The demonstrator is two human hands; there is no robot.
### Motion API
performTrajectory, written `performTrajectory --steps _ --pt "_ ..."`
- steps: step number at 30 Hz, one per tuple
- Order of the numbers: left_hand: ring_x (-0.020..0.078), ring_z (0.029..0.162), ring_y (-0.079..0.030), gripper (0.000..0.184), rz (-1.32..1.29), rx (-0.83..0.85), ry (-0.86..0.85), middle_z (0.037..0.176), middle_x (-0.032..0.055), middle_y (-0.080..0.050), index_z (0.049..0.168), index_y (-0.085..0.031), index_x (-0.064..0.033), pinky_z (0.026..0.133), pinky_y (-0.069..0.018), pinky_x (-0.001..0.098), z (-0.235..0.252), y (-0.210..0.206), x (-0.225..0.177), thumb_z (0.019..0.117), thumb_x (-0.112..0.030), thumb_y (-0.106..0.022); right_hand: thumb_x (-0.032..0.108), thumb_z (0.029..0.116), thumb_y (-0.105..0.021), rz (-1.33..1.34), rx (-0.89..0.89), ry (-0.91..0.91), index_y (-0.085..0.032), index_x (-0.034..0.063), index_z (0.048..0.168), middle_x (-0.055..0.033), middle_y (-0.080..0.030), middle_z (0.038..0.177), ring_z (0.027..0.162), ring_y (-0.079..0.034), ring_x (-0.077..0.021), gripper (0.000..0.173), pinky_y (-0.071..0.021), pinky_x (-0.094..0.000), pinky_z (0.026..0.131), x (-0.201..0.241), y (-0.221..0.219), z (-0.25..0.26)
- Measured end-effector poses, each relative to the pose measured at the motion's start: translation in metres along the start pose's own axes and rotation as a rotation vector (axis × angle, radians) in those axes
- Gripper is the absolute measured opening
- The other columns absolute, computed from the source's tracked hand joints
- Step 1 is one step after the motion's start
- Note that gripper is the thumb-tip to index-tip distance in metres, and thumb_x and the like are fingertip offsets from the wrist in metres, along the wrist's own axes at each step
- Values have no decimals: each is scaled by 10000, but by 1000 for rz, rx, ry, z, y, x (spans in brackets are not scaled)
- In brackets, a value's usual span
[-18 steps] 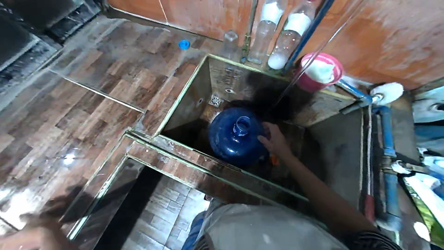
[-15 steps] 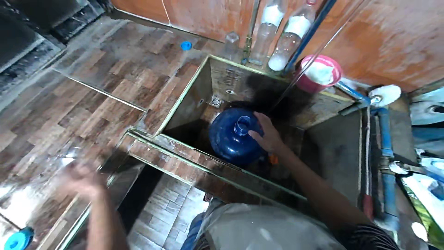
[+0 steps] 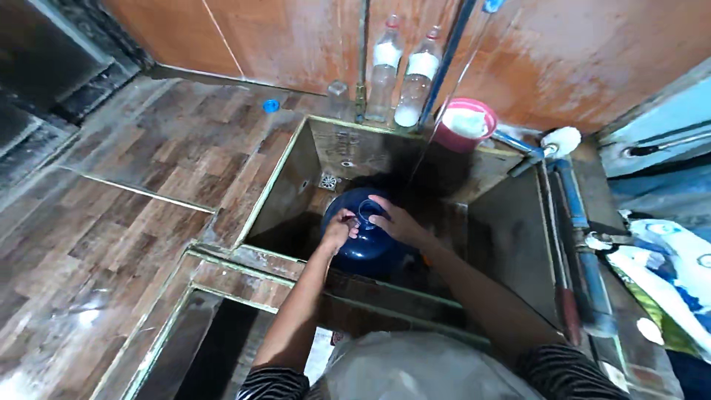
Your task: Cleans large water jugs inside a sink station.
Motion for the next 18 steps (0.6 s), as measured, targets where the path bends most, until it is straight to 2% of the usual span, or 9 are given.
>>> performTrajectory --steps 4,7,9,11,14,18 --pt "99 715 -610 248 30 75 16 930 99 -596 1287 -484 84 709 -547 261 4 3 -2 1080 -47 -448 219 1067 -556 -7 36 15 -355 72 1587 -270 -589 1395 1234 -622 -374 577 -475 -516 1071 3 -1 4" --pt "88 633 -579 221 0 114 60 836 43 -561 1264 -504 52 643 -543 250 8 -1 4 1086 -55 -430 197 1063 -560 71 45 7 -366 67 1577 -269 -592 1384 1198 -635 -350 565 -494 -487 1042 -2 1 3" --pt "81 571 -554 191 -38 83 71 765 19 -534 1201 -523 33 580 -533 232 8 -3 7 1095 -78 -409 196 1076 -525 85 17 0 -384 75 1571 -263 -578 1406 1201 -631 -360 528 -500 -501 1031 -5 0 7" --pt "84 532 -534 199 -57 28 88 725 20 -523 1163 -529 27 533 -510 225 7 -5 8 1104 -98 -386 187 1108 -436 -7 -49 -53 -400 89 1570 -258 -579 1421 1255 -604 -401 473 -463 -553 1062 -3 -2 9" --pt "81 473 -501 181 -107 -35 102 663 13 -504 1098 -527 12 463 -472 213 5 -8 9 1102 -99 -385 146 1121 -350 -169 -94 -140 -419 103 1558 -272 -638 1319 1216 -622 -446 445 -465 -596 1042 3 -4 15" --pt "71 426 -479 191 -254 -103 105 609 6 -493 1016 -519 0 408 -440 196 1 -10 14 1099 -88 -371 66 1078 -415 -207 -92 -138 -548 64 1430 -278 -670 1223 1153 -645 -457 377 -490 -623 980 5 -5 24"
Point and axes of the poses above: each hand's wrist, its own z-axis towards the middle knuckle, its own y-axis out of the back of the hand, x = y × z, the point moved 10 cm from there along z, towards the middle knuckle
